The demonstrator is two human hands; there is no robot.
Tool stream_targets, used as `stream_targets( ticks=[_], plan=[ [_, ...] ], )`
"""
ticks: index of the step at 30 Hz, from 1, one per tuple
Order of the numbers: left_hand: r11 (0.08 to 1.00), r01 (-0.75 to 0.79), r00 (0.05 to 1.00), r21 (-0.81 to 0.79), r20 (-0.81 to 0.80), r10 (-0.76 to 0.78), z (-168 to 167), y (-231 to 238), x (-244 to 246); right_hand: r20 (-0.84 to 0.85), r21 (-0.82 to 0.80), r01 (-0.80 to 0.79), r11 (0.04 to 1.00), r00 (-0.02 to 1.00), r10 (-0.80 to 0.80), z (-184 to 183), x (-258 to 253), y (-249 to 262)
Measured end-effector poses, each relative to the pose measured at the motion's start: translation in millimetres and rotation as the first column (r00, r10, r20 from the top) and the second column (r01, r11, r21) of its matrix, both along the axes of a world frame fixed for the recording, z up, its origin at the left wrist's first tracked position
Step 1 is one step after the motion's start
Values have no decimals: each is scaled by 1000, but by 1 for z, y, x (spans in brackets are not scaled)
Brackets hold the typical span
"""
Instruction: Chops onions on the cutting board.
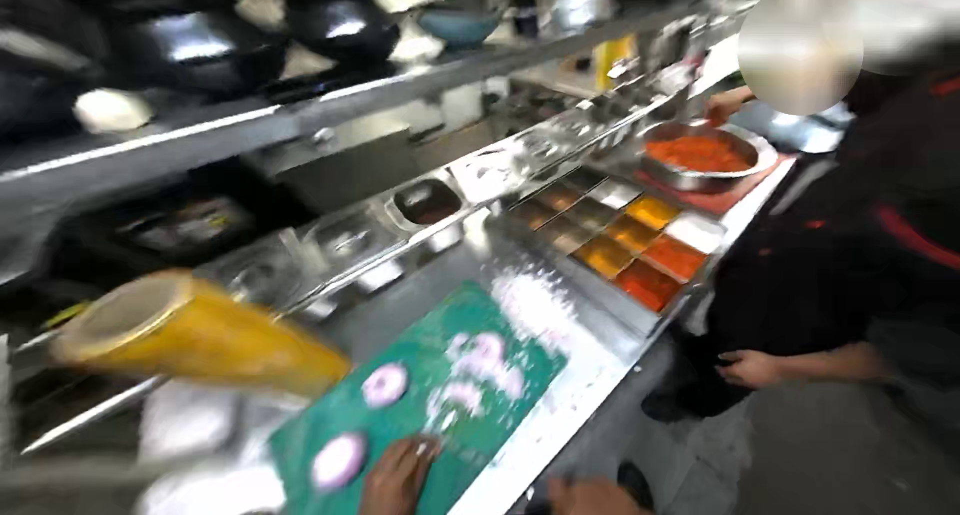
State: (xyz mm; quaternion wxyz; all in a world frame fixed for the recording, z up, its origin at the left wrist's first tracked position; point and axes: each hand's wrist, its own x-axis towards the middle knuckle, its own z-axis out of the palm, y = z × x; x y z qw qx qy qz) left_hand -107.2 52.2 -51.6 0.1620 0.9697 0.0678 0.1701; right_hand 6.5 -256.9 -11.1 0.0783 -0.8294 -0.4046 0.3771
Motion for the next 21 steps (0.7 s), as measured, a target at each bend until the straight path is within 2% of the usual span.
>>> stream_targets(
  ticks=[2,5,8,18,21],
  plan=[
    [999,-32,992,40,125,27,-12,1,3,-44,-91,-54,994,998,50,7,7,4],
    [998,-51,996,44,81,47,-16,4,-6,-17,-54,-144,988,989,144,-6,9,6],
    [998,-27,994,51,105,22,-18,4,-3,22,-40,-175,984,984,176,-19,12,0],
    [996,-26,991,87,134,14,-16,2,-7,-5,-32,-203,979,979,203,-19,15,-2],
    [995,-26,988,94,157,11,-18,2,-6,-6,55,-154,987,988,155,-21,23,-9]
  ],
)
